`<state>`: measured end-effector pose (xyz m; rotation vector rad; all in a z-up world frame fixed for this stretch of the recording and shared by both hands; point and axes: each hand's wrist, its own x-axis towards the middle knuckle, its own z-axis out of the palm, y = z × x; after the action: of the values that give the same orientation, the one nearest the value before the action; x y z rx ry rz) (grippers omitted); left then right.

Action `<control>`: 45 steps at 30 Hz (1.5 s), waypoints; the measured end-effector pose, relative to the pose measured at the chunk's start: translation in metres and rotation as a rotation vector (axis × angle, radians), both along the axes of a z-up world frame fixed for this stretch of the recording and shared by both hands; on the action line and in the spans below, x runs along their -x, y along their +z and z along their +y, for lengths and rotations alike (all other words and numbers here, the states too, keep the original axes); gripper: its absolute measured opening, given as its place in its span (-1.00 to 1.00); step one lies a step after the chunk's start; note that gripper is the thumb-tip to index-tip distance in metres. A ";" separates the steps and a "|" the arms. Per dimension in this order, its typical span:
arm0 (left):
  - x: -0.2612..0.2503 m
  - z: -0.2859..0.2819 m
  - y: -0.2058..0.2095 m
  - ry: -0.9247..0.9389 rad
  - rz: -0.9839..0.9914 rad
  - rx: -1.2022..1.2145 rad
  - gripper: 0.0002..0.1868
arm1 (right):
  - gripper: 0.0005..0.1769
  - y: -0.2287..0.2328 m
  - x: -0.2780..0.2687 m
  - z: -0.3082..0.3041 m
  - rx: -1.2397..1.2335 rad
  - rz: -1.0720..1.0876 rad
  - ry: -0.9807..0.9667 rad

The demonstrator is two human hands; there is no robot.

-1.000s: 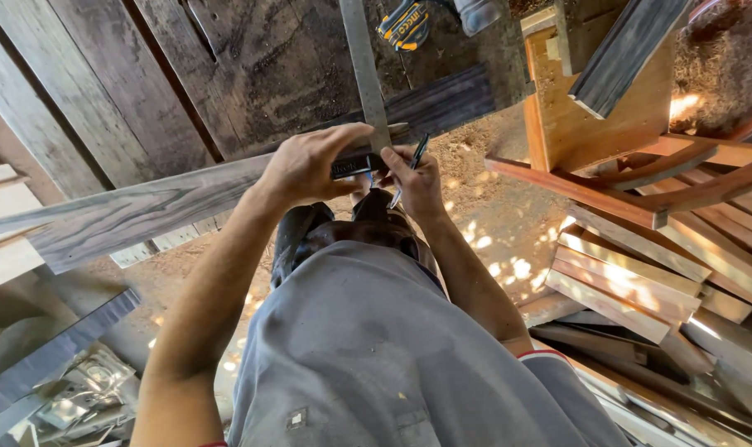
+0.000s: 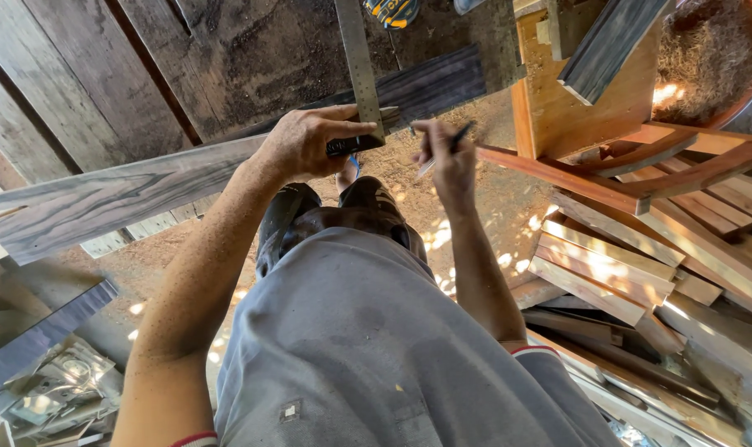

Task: The recorder is using a try square and a pen to mark lines on a dark wooden board for cutting or assembly.

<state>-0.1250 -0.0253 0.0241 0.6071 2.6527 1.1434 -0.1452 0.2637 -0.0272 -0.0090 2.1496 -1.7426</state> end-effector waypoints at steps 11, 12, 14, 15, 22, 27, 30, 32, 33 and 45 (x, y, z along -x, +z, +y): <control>-0.001 0.002 0.008 0.018 -0.088 0.026 -0.32 | -0.64 0.048 0.008 0.003 0.013 0.456 -0.059; -0.001 0.003 0.005 0.025 -0.102 0.034 -0.32 | -0.70 0.047 0.010 -0.002 -0.059 0.523 0.016; -0.001 0.003 0.005 0.020 -0.068 0.045 -0.31 | -0.71 0.049 0.008 -0.007 -0.125 0.558 0.071; -0.001 0.002 0.005 0.013 -0.034 0.054 -0.30 | -0.71 0.051 0.007 -0.009 -0.192 0.591 0.124; -0.001 0.002 0.005 0.013 -0.090 0.060 -0.34 | -0.71 0.060 0.007 -0.013 -0.256 0.523 0.135; 0.000 0.002 0.011 0.012 -0.071 0.052 -0.29 | -0.77 0.060 0.008 -0.014 -0.231 0.594 0.168; -0.001 0.003 0.008 0.013 -0.060 0.058 -0.29 | -0.77 0.064 0.011 -0.019 -0.235 0.578 0.183; -0.001 0.003 0.010 0.014 -0.061 0.049 -0.29 | -0.77 0.067 0.012 -0.020 -0.244 0.585 0.199; -0.001 0.003 0.010 0.016 -0.062 0.039 -0.29 | -0.77 0.068 0.013 -0.020 -0.254 0.591 0.216; -0.004 0.004 0.005 0.040 -0.054 0.041 -0.39 | -0.59 0.054 -0.002 -0.018 -0.342 0.192 0.252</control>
<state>-0.1207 -0.0209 0.0291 0.5106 2.6476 1.0968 -0.1428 0.2459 0.0267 -0.3548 2.4356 -1.2646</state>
